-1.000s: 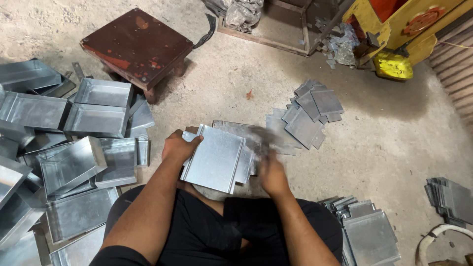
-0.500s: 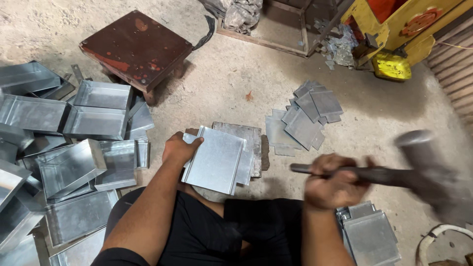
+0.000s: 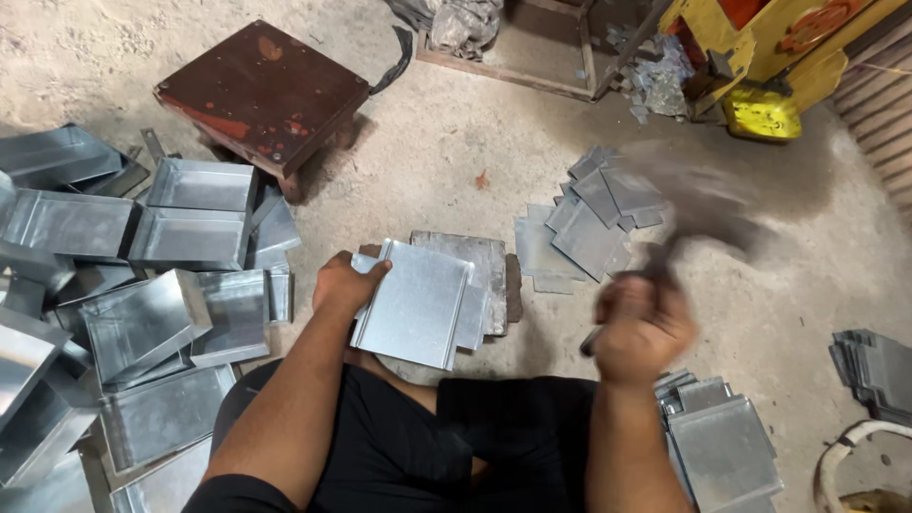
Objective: The person sits on the floor and uses a hammer to strike the edges of stacked metal sheets placed on a small metal block. They repeatedly hit the edges to flatten or shape them, occasionally adjusting the stack's position.
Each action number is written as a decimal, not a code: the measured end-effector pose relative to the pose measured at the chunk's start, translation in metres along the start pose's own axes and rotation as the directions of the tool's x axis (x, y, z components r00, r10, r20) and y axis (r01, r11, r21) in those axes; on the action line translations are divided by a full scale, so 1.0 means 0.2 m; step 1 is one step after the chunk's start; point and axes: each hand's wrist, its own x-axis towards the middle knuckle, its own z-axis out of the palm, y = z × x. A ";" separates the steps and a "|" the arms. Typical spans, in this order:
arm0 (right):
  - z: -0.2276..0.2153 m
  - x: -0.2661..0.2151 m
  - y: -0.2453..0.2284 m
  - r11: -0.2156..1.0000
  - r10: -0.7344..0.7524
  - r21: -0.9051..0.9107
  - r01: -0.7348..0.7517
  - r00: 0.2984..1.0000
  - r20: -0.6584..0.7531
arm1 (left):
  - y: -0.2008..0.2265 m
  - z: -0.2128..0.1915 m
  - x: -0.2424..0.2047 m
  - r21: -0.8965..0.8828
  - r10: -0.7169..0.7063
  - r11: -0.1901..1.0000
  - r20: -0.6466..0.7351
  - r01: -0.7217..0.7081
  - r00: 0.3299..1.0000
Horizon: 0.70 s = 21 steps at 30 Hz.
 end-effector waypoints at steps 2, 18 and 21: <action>-0.02 0.02 -0.04 0.973 -0.160 0.159 0.165 0.986 -0.044 | 0.01 -0.01 0.01 0.030 0.008 1.000 -0.024 -0.007 1.000; -0.01 0.02 0.06 0.991 -0.125 -0.045 0.127 0.991 0.044 | 0.00 0.01 0.01 0.027 -0.008 1.000 -0.029 0.009 1.000; -0.04 0.03 0.03 0.940 -0.297 0.151 0.306 0.952 -0.079 | 0.03 0.00 0.02 0.036 -0.013 0.999 -0.024 0.014 1.000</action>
